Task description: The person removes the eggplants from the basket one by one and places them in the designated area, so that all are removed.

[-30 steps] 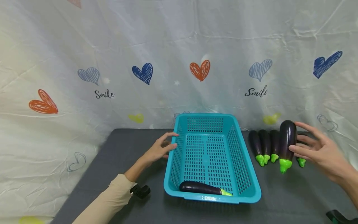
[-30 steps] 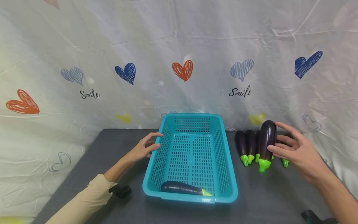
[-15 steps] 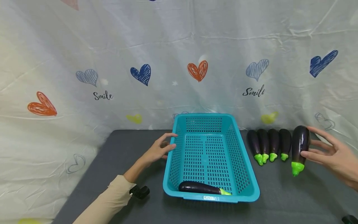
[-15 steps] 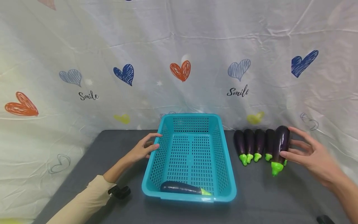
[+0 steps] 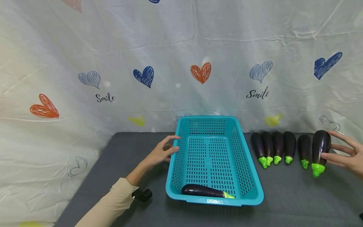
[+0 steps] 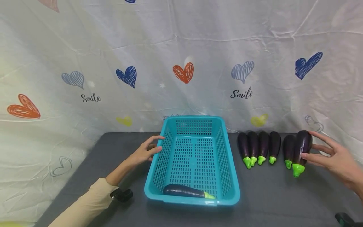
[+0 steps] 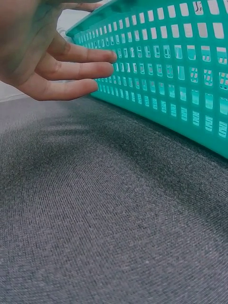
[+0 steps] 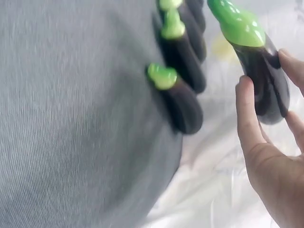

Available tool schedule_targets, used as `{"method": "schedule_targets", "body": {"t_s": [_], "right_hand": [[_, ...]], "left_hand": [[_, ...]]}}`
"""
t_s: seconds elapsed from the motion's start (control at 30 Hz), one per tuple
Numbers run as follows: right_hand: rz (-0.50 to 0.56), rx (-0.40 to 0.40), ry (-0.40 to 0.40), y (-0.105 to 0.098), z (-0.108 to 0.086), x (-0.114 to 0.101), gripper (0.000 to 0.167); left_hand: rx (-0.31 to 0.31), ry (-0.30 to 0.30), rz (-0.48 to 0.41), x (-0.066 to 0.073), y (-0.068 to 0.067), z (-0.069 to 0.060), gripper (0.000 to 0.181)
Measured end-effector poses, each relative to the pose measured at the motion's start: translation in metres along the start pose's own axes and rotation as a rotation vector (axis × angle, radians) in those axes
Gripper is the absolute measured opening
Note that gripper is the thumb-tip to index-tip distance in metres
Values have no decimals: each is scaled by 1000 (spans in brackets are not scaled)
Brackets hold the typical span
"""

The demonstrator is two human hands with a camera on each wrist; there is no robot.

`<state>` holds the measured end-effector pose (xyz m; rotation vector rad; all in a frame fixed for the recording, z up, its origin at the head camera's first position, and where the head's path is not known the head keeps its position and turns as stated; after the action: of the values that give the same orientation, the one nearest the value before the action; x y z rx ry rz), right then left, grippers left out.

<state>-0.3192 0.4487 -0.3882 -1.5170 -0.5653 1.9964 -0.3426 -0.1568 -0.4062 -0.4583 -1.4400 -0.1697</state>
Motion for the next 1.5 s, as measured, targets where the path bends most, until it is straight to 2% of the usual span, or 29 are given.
{"method": "schedule_targets", "body": {"t_s": [0.2, 0.5, 0.57, 0.67, 0.83, 1.0, 1.13, 1.23, 1.5], "right_hand": [[-82, -40, 89, -3, 7, 20, 100], [-14, -91, 171, -2, 15, 54, 99], [-7, -89, 179, -4, 18, 61, 98], [-51, -73, 187, -6, 23, 72, 95], [-91, -61, 162, -9, 30, 88, 88], [-117, 7, 186, -15, 37, 106, 83], [-93, 42, 201, -17, 39, 111, 85], [-117, 59, 183, -17, 38, 109, 84], [-179, 51, 223, -9, 34, 111, 81]], "left_hand": [[3, -7, -21, -3, -2, 0, 50], [-5, 4, -30, -4, -2, 0, 50], [-6, 8, -30, -5, -2, 0, 50], [-1, 3, -32, -6, -2, 0, 50], [7, -6, -38, -6, -2, 0, 50], [3, -3, -40, -4, -1, 0, 50], [0, -3, -39, -5, -1, 0, 49], [2, -1, -36, -4, -1, 1, 49], [-10, 6, -16, 0, 1, 2, 50]]}}
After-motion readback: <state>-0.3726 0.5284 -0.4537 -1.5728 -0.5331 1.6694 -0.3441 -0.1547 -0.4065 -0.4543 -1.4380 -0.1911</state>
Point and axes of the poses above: each hand's wrist, its own z-axis towards the middle knuckle, its own y-axis out of the palm, x = y × z, the point moved 10 cm from there along z, towards the middle knuckle, and after that the axes turned 10 degrees about -z, right-handed, at the moved point
